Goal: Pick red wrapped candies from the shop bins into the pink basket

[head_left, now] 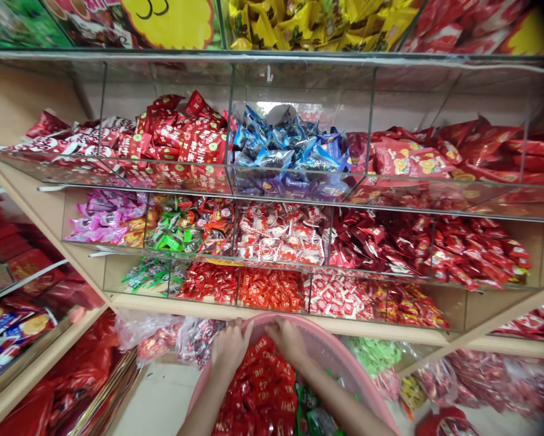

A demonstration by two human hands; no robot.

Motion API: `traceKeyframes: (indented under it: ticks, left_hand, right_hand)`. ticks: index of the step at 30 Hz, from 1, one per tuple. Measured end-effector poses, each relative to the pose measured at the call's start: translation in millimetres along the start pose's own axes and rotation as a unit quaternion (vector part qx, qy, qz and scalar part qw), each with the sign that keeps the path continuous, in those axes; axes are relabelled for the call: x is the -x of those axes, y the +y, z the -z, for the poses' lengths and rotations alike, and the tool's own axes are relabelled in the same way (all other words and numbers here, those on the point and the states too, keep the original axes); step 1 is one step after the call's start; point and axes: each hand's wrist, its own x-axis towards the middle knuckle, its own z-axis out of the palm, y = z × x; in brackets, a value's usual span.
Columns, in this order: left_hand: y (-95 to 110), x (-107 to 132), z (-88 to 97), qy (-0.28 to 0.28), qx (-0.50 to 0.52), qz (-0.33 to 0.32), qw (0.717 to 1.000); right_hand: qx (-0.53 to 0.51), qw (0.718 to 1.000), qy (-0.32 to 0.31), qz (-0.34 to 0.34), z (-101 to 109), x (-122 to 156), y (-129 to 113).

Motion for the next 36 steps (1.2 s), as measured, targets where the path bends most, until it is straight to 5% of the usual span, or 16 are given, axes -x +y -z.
traceKeyframes:
  ticks: [4,10,20,36]
  left_hand:
    - [2,0,2.2,-0.017,0.001,0.009,1.0]
    - [4,3,5.0,-0.022,0.01,0.017,1.0]
    - [1,-1,-2.6,-0.02,0.016,0.015,1.0]
    - [0,-1,-5.1,-0.006,0.011,0.008,1.0]
  right_hand:
    - [0.141,0.984,0.07,0.081,28,-12,-24]
    - [0.258,0.952,0.034,0.162,32,-57,-44]
    - [0.33,0.943,-0.022,-0.031,-24,-101,-64]
    - [0.301,0.951,-0.026,0.058,-13,-98,-44]
